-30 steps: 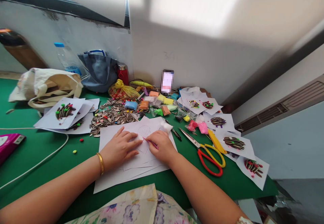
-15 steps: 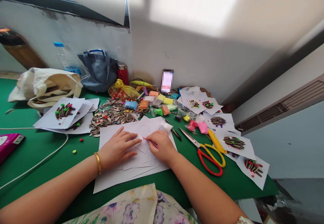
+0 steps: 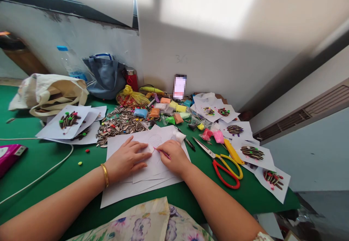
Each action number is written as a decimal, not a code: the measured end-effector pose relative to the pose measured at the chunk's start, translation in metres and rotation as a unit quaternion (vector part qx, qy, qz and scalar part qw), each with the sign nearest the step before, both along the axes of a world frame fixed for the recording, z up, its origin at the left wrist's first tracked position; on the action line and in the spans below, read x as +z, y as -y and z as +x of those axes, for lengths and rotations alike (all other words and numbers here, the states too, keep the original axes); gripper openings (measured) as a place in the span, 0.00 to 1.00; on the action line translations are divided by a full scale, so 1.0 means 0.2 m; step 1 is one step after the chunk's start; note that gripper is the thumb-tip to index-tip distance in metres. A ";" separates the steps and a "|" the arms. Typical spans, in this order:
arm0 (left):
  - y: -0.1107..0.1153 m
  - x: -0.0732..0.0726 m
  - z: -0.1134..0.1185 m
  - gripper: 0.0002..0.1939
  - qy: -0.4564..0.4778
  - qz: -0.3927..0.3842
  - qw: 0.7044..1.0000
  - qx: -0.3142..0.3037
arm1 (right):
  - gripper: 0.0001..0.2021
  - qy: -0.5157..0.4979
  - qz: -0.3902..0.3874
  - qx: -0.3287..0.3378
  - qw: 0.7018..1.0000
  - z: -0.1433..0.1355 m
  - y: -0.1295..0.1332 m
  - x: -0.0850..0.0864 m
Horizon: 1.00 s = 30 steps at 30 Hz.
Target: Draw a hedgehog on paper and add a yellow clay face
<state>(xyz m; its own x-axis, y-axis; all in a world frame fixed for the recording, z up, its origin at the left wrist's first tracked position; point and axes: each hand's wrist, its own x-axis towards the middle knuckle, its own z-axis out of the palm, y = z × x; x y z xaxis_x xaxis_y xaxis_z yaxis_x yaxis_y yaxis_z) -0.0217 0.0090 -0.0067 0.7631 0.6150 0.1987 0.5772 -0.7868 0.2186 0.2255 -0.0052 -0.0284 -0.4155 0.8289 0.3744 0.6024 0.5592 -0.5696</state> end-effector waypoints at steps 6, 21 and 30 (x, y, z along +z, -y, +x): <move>0.00 0.00 0.00 0.21 0.014 -0.009 1.000 0.006 | 0.13 -0.004 0.008 -0.009 1.000 0.01 0.00 0.00; 0.02 -0.01 0.01 0.11 0.096 0.008 0.995 -0.030 | 0.16 0.046 0.017 -0.038 0.998 0.02 0.00 0.01; -0.03 -0.03 -0.02 0.38 0.033 -0.039 0.999 -0.012 | 0.15 0.049 0.015 -0.043 0.998 0.02 0.01 0.01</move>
